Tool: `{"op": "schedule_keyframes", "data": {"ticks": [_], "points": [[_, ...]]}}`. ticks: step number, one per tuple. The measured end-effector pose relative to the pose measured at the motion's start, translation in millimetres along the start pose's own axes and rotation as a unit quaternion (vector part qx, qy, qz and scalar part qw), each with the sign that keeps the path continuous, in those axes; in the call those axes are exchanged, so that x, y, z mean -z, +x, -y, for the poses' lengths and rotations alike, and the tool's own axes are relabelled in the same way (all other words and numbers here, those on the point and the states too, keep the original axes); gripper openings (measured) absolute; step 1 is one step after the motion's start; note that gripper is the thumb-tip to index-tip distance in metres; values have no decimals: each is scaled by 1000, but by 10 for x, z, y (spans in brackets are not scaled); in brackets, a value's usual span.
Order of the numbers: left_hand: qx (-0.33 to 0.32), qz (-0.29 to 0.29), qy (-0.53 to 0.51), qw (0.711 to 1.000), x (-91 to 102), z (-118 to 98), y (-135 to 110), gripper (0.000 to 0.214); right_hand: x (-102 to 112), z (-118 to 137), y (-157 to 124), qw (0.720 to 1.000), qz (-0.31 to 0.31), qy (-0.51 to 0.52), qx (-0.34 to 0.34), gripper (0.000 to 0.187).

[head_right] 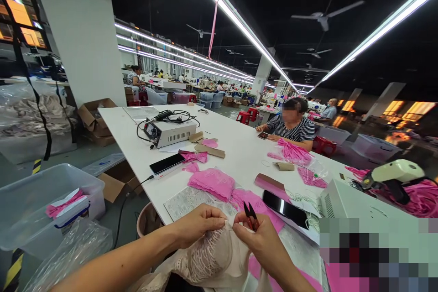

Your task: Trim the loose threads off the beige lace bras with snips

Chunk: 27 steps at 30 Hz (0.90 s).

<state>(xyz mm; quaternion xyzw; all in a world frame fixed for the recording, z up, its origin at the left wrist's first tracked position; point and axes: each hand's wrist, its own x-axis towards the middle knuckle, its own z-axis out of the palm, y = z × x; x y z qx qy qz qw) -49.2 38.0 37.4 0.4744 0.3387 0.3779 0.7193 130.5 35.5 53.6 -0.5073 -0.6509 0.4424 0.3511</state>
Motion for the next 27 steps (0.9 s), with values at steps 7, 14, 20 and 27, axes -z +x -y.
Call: {"op": "schedule_keyframes", "data": {"ticks": [7,14,20,27], "points": [[4,28,-62,998,51,15,104,32,43,156,12,999,8,-49,4,24],[28,128,-149,980,132,23,240,41,72,240,51,991,12,-132,0,23],[-39,78,-181,980,65,39,314,35,94,220,137,994,47,-83,-44,21],[-92,42,-210,972,68,56,290,36,155,158,196,992,52,49,-105,35]]}}
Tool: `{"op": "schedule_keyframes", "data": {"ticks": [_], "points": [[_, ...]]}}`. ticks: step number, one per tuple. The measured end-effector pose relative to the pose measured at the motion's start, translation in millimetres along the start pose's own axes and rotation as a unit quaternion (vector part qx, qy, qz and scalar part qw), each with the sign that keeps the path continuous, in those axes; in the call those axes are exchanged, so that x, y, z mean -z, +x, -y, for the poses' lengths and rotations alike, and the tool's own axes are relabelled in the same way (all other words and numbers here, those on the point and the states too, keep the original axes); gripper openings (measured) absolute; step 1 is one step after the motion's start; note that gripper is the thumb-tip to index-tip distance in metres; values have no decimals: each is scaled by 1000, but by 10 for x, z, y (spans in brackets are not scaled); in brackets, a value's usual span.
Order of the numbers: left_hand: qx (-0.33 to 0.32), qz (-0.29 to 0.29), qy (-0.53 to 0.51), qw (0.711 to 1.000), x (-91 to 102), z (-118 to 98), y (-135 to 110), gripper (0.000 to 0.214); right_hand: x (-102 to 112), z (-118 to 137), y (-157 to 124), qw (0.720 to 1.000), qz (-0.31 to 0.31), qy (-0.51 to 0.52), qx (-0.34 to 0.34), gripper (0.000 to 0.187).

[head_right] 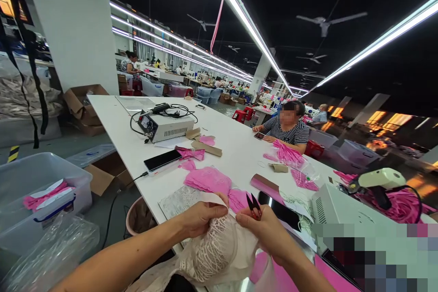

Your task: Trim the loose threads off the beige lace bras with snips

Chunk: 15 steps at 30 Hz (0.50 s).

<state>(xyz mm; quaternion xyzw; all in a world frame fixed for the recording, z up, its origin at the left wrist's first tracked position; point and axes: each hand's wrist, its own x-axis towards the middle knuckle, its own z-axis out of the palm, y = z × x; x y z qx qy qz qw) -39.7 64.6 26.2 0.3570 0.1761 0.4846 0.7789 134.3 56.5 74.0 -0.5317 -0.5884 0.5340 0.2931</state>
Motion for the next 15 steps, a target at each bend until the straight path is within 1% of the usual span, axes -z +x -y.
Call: {"op": "schedule_keyframes", "data": {"ticks": [5,9,13,15], "points": [[-25,-5,25,999,62,-15,10,29,42,-36,51,1000,1,8,-4,35],[-24,-3,64,998,119,-31,10,24,16,-5,75,1000,5,27,-8,32],[-3,32,75,997,172,-59,0,29,-20,36,97,999,-2,39,-12,32],[15,47,102,994,183,-76,-5,33,-23,32,114,999,0,41,-10,32]]}}
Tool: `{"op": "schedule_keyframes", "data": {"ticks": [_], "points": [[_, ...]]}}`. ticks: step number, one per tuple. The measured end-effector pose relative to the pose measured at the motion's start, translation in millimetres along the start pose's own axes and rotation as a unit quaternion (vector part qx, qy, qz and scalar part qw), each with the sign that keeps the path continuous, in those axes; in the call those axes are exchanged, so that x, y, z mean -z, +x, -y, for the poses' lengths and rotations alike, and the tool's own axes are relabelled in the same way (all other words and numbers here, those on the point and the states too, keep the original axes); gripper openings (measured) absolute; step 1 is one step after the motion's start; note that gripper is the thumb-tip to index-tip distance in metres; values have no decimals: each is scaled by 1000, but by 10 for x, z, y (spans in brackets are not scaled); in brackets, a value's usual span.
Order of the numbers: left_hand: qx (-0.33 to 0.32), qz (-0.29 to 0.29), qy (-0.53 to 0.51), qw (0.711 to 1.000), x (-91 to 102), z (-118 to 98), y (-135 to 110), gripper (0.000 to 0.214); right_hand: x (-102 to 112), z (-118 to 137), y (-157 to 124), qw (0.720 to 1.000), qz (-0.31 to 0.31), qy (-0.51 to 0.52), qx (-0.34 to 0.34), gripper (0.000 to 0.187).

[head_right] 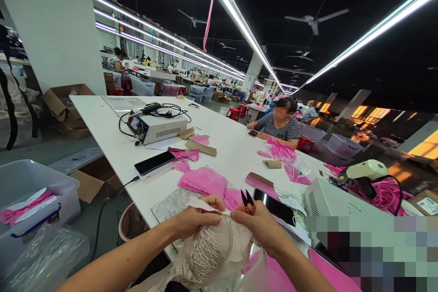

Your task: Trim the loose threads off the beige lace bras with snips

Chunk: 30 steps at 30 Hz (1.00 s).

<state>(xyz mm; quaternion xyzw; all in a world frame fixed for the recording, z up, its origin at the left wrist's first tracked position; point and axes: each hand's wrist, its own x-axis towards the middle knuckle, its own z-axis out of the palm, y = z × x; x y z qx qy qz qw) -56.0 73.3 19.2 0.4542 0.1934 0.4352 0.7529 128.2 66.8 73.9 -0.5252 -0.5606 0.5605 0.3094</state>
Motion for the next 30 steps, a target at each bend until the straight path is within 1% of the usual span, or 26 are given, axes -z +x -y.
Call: {"op": "schedule_keyframes", "data": {"ticks": [2,4,8,10,12,15,18,22,25,28,30], "points": [[19,-12,28,999,-3,-10,0,34,9,-21,20,1000,7,-4,1,32],[40,-41,21,998,-21,-11,7,31,25,-48,38,1000,17,-12,3,31],[92,-96,-85,987,-57,13,36,30,39,-66,64,999,24,-27,19,28],[105,-113,-110,982,-59,32,57,31,27,-46,69,999,20,-29,25,26],[108,-117,-116,980,-53,50,76,30,3,-12,67,999,16,-29,27,25],[118,-108,-129,979,-48,64,89,27,-38,37,58,999,5,-24,26,25],[141,-95,-140,975,-59,60,79,22,-65,61,48,1000,-2,-17,23,26],[172,-94,-139,971,-89,35,60,15,-56,46,49,1000,6,-3,24,30],[162,-100,-133,973,-115,11,58,15,-21,18,56,1000,19,3,22,34],[145,-104,-124,976,-137,-4,57,16,11,-1,52,999,31,7,26,34],[148,-108,-120,976,-148,-4,52,16,21,-3,40,999,35,11,33,34]]}}
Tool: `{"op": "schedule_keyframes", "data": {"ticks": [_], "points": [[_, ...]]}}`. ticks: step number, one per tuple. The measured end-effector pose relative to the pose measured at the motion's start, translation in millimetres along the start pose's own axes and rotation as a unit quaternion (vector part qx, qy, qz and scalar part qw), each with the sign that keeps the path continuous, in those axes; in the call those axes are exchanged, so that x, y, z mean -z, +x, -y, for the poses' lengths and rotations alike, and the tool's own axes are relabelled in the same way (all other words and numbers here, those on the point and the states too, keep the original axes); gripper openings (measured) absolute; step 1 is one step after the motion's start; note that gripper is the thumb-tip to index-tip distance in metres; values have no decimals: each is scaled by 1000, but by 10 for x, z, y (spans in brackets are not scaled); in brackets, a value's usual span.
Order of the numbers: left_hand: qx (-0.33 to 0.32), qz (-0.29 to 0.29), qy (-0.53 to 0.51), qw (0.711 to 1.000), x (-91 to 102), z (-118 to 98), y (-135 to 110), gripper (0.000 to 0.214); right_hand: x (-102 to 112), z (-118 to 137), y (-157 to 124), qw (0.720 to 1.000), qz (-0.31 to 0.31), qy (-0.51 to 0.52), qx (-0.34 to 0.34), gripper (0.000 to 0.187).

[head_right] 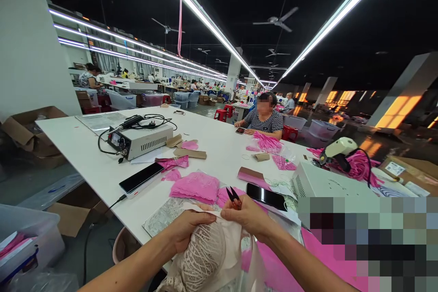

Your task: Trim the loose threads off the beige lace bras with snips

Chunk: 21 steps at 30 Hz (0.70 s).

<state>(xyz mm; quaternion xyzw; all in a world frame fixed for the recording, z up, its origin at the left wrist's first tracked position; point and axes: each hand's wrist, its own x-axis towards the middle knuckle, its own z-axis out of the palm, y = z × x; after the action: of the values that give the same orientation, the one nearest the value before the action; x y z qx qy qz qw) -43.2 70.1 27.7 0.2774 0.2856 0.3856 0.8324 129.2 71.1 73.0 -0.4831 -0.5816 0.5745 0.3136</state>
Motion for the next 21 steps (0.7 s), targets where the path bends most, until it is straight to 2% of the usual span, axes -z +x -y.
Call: {"op": "schedule_keyframes", "data": {"ticks": [8,14,21], "points": [[12,-24,0,1000,-18,21,-15,14,0,-21,-43,999,3,34,7,37],[-17,-18,15,1000,-60,27,-24,17,38,-47,-77,998,-8,60,-12,37],[-15,-10,30,999,-89,62,-36,20,54,-71,-125,996,3,90,-18,33]]}}
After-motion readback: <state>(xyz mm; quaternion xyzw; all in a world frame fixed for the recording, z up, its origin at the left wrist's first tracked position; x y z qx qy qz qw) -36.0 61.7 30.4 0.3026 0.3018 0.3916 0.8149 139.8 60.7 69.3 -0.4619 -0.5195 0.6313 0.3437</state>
